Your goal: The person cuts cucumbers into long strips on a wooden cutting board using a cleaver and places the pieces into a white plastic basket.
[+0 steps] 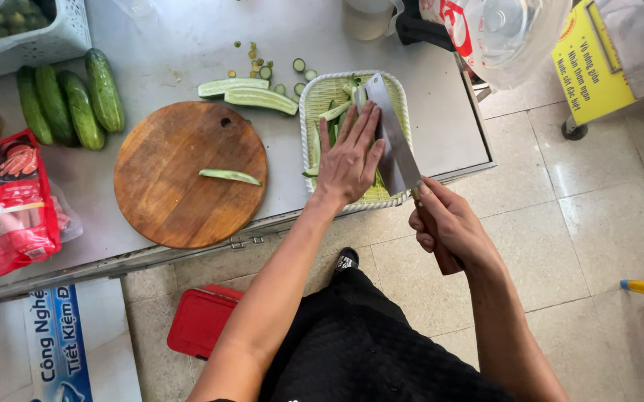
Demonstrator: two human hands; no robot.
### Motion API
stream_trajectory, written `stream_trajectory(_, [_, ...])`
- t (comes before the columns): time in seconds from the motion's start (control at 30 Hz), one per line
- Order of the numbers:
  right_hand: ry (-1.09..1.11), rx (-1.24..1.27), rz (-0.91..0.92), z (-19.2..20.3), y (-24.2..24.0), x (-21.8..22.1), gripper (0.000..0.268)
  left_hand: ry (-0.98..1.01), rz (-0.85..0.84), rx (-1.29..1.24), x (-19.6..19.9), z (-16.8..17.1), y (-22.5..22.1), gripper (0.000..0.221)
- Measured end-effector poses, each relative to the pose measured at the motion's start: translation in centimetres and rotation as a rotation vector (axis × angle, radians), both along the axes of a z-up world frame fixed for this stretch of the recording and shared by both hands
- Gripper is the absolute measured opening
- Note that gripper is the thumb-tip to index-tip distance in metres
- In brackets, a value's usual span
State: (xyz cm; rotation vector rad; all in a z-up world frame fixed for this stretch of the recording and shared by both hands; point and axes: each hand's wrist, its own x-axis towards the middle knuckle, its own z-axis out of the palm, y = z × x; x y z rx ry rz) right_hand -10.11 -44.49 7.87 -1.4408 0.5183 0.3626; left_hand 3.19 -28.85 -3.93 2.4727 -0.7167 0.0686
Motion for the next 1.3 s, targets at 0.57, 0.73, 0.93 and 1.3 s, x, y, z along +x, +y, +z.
stream_trajectory(0.57, [-0.154,-0.076,0.052,-1.4,3.6,1.3,0.041,0.219,0.177,0.45,2.8,4.0,24.0,0.043])
stream_trajectory(0.73, [-0.191,-0.11,0.035,-1.3,6.3,1.6,0.04,0.203,0.1,0.395,3.5,2.2,24.8,0.044])
stream_trajectory(0.93, [-0.218,-0.128,-0.102,-1.0,8.1,1.4,0.041,0.44,0.108,-0.15,4.9,-0.1,22.5,0.028])
stream_trajectory(1.3, [-0.221,-0.175,-0.277,0.2,9.3,-1.2,0.041,0.377,-0.034,0.079,2.7,-0.3,9.2,0.037])
